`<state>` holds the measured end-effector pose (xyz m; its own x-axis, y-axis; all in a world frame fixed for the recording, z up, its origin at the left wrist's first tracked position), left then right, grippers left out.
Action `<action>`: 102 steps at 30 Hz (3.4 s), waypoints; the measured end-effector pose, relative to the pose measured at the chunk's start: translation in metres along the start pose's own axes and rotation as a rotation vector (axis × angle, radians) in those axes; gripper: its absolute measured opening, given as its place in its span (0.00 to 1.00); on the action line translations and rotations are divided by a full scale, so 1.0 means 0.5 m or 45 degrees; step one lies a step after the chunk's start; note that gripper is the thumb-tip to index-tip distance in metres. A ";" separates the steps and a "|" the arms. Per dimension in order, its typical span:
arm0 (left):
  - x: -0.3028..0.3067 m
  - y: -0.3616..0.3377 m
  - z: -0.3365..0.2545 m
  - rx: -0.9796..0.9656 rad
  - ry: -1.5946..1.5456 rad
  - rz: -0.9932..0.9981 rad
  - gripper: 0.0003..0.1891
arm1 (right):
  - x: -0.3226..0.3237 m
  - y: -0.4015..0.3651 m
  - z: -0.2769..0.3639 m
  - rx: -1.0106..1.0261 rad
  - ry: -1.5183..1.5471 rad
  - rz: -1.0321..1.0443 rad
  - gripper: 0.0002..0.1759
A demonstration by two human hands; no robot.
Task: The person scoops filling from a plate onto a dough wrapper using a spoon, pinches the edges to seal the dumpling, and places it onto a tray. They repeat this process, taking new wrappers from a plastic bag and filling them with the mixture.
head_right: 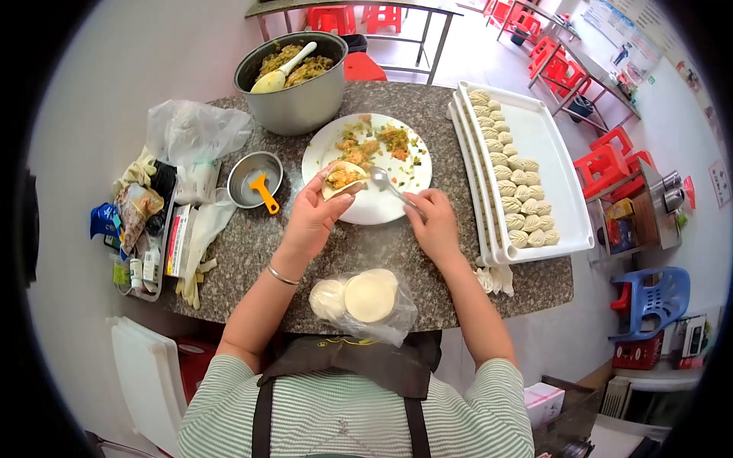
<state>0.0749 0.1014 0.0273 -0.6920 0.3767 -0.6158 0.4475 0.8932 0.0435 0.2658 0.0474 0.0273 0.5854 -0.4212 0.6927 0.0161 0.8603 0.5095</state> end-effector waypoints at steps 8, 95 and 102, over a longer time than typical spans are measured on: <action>0.013 -0.007 0.016 -0.113 0.220 -0.158 0.22 | -0.083 0.047 0.034 -0.437 1.114 0.014 0.10; 0.036 -0.012 0.029 -0.246 0.404 -0.067 0.06 | -0.045 0.084 0.093 -0.099 0.624 0.144 0.05; 0.035 -0.017 0.032 -0.279 0.322 -0.122 0.09 | -0.051 0.072 0.105 -0.006 0.526 0.048 0.05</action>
<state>0.0681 0.0965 0.0036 -0.8558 0.3128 -0.4119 0.2604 0.9487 0.1794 0.2089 0.0740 0.0545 0.8616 -0.2395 0.4475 -0.0085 0.8747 0.4846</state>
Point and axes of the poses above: each hand's wrist, its own y-axis towards the middle knuckle, its own x-axis out of the back of the hand, z = x × y, the point moved 8 cm from there along y, towards the middle knuckle, and after that the axes turned 1 degree about -y, right-handed, at the moved point
